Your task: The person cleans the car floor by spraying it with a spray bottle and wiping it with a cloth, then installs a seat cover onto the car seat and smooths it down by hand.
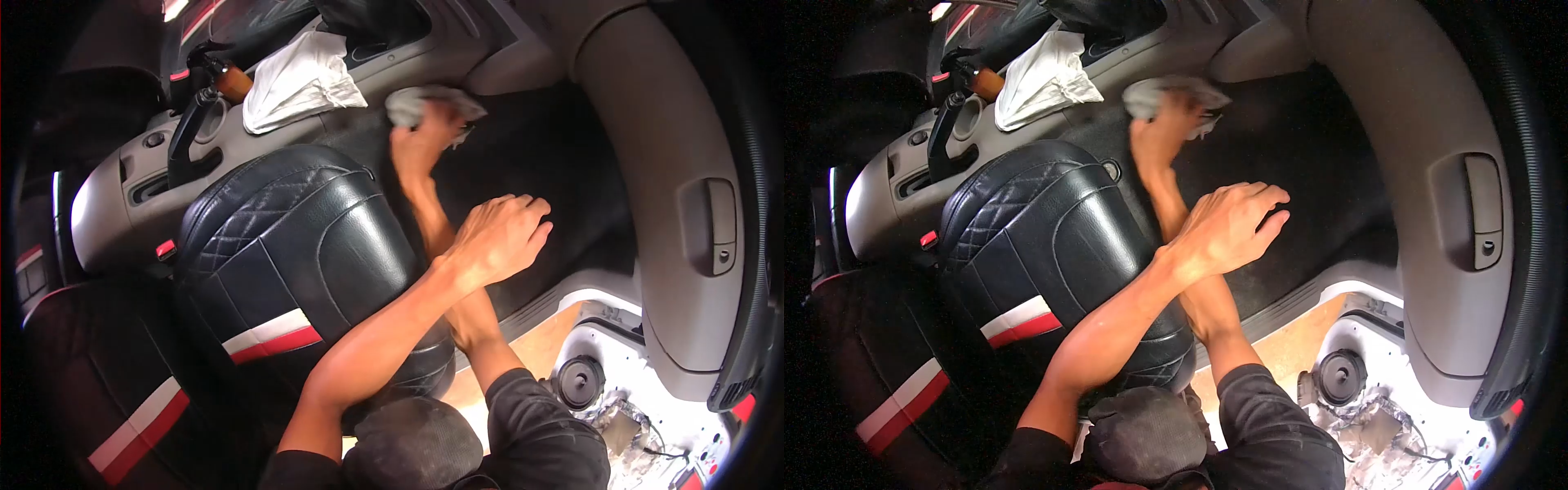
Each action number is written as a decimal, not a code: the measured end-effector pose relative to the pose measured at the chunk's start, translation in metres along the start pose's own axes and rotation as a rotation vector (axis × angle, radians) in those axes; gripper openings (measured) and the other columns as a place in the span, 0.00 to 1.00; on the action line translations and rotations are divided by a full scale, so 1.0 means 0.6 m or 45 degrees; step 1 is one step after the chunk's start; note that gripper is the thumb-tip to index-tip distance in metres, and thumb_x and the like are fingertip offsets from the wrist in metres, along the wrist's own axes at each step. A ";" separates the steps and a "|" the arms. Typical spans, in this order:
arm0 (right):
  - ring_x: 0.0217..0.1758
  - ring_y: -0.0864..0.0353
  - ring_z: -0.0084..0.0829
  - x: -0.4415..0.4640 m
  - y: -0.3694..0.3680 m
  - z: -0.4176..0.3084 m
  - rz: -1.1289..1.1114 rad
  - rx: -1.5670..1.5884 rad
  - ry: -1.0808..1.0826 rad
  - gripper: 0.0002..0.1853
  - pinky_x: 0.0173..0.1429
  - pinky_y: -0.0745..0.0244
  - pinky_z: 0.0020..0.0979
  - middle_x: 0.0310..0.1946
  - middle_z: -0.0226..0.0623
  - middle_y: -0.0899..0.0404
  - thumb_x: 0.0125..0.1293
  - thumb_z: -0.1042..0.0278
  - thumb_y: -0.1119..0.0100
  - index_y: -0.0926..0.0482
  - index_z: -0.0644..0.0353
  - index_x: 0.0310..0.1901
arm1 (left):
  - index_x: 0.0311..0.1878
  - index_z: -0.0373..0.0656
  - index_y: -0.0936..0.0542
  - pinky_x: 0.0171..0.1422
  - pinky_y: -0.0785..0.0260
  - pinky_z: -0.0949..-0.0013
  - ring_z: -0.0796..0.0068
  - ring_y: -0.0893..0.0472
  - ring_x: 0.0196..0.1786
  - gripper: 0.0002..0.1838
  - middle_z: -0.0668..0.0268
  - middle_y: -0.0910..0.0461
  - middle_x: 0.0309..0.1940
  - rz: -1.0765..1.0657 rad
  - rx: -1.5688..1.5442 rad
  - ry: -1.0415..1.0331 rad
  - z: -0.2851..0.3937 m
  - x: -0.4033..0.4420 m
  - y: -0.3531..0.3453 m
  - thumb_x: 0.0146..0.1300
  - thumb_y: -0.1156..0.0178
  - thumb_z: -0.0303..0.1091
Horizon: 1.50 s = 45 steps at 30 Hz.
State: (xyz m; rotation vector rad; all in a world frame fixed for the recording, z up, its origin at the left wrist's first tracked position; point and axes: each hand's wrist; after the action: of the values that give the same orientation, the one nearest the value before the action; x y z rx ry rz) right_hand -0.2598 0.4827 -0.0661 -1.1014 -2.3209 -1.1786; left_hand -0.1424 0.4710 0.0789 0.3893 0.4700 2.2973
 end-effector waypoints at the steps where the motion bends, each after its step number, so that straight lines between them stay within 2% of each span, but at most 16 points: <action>1: 0.60 0.29 0.54 -0.014 0.000 -0.013 -0.219 0.212 0.161 0.21 0.66 0.32 0.48 0.51 0.46 0.25 0.43 0.78 0.37 0.21 0.63 0.45 | 0.48 0.38 0.17 0.50 0.21 0.50 0.46 0.15 0.46 0.13 0.52 0.15 0.41 0.021 -0.011 -0.011 0.000 0.001 -0.001 0.68 0.39 0.37; 3: 0.58 0.27 0.46 -0.018 0.008 -0.024 -0.593 0.531 0.574 0.14 0.62 0.30 0.43 0.48 0.34 0.22 0.44 0.77 0.35 0.17 0.58 0.37 | 0.47 0.38 0.16 0.48 0.21 0.50 0.47 0.15 0.45 0.13 0.53 0.14 0.40 0.061 -0.043 -0.033 0.001 -0.002 -0.006 0.68 0.39 0.37; 6: 0.56 0.26 0.44 -0.005 0.030 -0.004 -1.005 0.258 0.987 0.20 0.59 0.28 0.42 0.48 0.33 0.21 0.41 0.76 0.30 0.16 0.55 0.41 | 0.47 0.38 0.16 0.49 0.21 0.50 0.47 0.15 0.46 0.13 0.53 0.14 0.41 0.053 -0.030 -0.041 0.000 -0.004 -0.005 0.68 0.39 0.37; 11: 0.51 0.25 0.48 0.024 0.058 0.103 -0.195 0.174 0.178 0.24 0.55 0.30 0.47 0.48 0.39 0.20 0.41 0.75 0.35 0.16 0.54 0.46 | 0.48 0.38 0.16 0.51 0.21 0.50 0.47 0.15 0.47 0.13 0.52 0.14 0.41 -0.033 -0.019 0.005 -0.002 -0.004 -0.011 0.68 0.39 0.37; 14: 0.53 0.24 0.48 0.019 0.049 0.066 0.020 -0.271 0.209 0.26 0.60 0.32 0.51 0.51 0.41 0.19 0.41 0.75 0.36 0.16 0.54 0.48 | 0.48 0.37 0.17 0.52 0.21 0.50 0.47 0.15 0.48 0.13 0.51 0.14 0.42 -0.067 0.008 0.027 -0.002 -0.004 -0.008 0.68 0.39 0.36; 18: 0.61 0.25 0.45 -0.057 -0.003 -0.036 -0.767 0.390 0.652 0.20 0.71 0.33 0.44 0.56 0.41 0.21 0.58 0.63 0.40 0.17 0.55 0.53 | 0.48 0.38 0.16 0.53 0.21 0.50 0.47 0.15 0.47 0.13 0.51 0.14 0.42 -0.090 -0.009 0.037 0.002 -0.001 -0.009 0.68 0.39 0.36; 23: 0.66 0.28 0.41 -0.017 -0.012 -0.019 -0.756 0.154 1.232 0.30 0.72 0.33 0.41 0.65 0.23 0.26 0.56 0.62 0.35 0.22 0.47 0.63 | 0.48 0.38 0.16 0.51 0.21 0.51 0.47 0.15 0.46 0.13 0.52 0.14 0.41 -0.053 0.044 -0.032 -0.009 -0.012 -0.008 0.69 0.40 0.37; 26: 0.67 0.29 0.44 0.003 0.018 0.090 -0.600 -0.049 1.029 0.39 0.73 0.34 0.44 0.67 0.24 0.28 0.47 0.65 0.28 0.24 0.40 0.67 | 0.49 0.39 0.17 0.51 0.21 0.52 0.48 0.15 0.46 0.14 0.53 0.14 0.41 -0.090 0.106 0.007 -0.003 -0.019 0.003 0.69 0.40 0.38; 27: 0.67 0.29 0.49 0.002 0.041 0.121 -0.593 -0.076 0.712 0.44 0.74 0.36 0.50 0.67 0.26 0.28 0.42 0.67 0.26 0.25 0.37 0.68 | 0.50 0.39 0.17 0.51 0.22 0.52 0.49 0.15 0.47 0.14 0.53 0.14 0.42 -0.126 0.114 0.041 -0.003 -0.020 0.004 0.69 0.40 0.39; 29: 0.68 0.32 0.54 0.012 0.074 0.201 -0.287 -0.334 0.504 0.44 0.70 0.38 0.57 0.69 0.34 0.28 0.43 0.66 0.30 0.27 0.46 0.69 | 0.50 0.39 0.17 0.51 0.22 0.52 0.49 0.15 0.47 0.14 0.53 0.14 0.42 -0.131 0.110 0.035 -0.004 -0.019 0.001 0.69 0.40 0.39; 31: 0.60 0.25 0.48 0.013 0.092 0.259 -0.015 -0.573 0.059 0.35 0.65 0.37 0.58 0.60 0.48 0.24 0.54 0.69 0.32 0.25 0.50 0.68 | 0.51 0.39 0.17 0.52 0.22 0.53 0.49 0.15 0.47 0.15 0.54 0.14 0.43 -0.152 0.132 0.022 -0.003 -0.015 -0.002 0.69 0.40 0.39; 33: 0.59 0.25 0.51 0.039 0.058 0.364 -0.220 -0.330 -0.663 0.30 0.65 0.38 0.60 0.55 0.56 0.24 0.59 0.67 0.35 0.23 0.55 0.65 | 0.51 0.40 0.16 0.52 0.22 0.54 0.49 0.14 0.47 0.15 0.54 0.14 0.44 -0.158 0.098 0.043 0.000 -0.009 -0.008 0.69 0.40 0.39; 35: 0.59 0.26 0.54 0.043 0.044 0.398 -0.122 -0.052 -0.880 0.26 0.65 0.38 0.61 0.52 0.62 0.25 0.62 0.65 0.38 0.22 0.60 0.63 | 0.53 0.41 0.16 0.51 0.22 0.56 0.50 0.14 0.48 0.15 0.54 0.13 0.45 -0.192 0.059 0.077 0.006 -0.006 -0.010 0.69 0.39 0.38; 39: 0.61 0.30 0.60 0.028 0.018 0.311 0.254 0.005 -0.263 0.23 0.70 0.40 0.58 0.55 0.65 0.26 0.66 0.63 0.42 0.22 0.69 0.58 | 0.53 0.41 0.16 0.49 0.21 0.56 0.52 0.13 0.45 0.15 0.55 0.13 0.44 -0.180 0.076 0.080 0.001 -0.007 -0.011 0.68 0.38 0.37; 43: 0.66 0.33 0.62 -0.001 0.033 0.339 -0.063 -0.295 -0.514 0.22 0.74 0.41 0.54 0.62 0.60 0.26 0.63 0.69 0.43 0.22 0.72 0.57 | 0.54 0.41 0.16 0.47 0.22 0.59 0.56 0.13 0.40 0.15 0.57 0.13 0.43 -0.224 0.126 0.135 0.000 -0.006 -0.014 0.68 0.38 0.37; 45: 0.65 0.31 0.59 -0.045 0.026 0.386 -0.069 -0.419 -0.317 0.21 0.74 0.43 0.54 0.59 0.60 0.24 0.63 0.65 0.41 0.20 0.72 0.53 | 0.54 0.41 0.16 0.46 0.22 0.59 0.55 0.13 0.39 0.15 0.57 0.13 0.43 -0.235 0.110 0.133 -0.003 -0.005 -0.021 0.68 0.38 0.37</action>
State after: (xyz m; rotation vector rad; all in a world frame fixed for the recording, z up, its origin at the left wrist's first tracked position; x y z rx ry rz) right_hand -0.2159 0.6577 -0.2143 -1.3732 -2.4065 -1.5661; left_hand -0.1336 0.4767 0.0711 0.2575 0.6321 2.1300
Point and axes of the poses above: each hand's wrist, its own x-axis towards the middle knuckle, its own y-axis out of the back of the hand, z = x × y
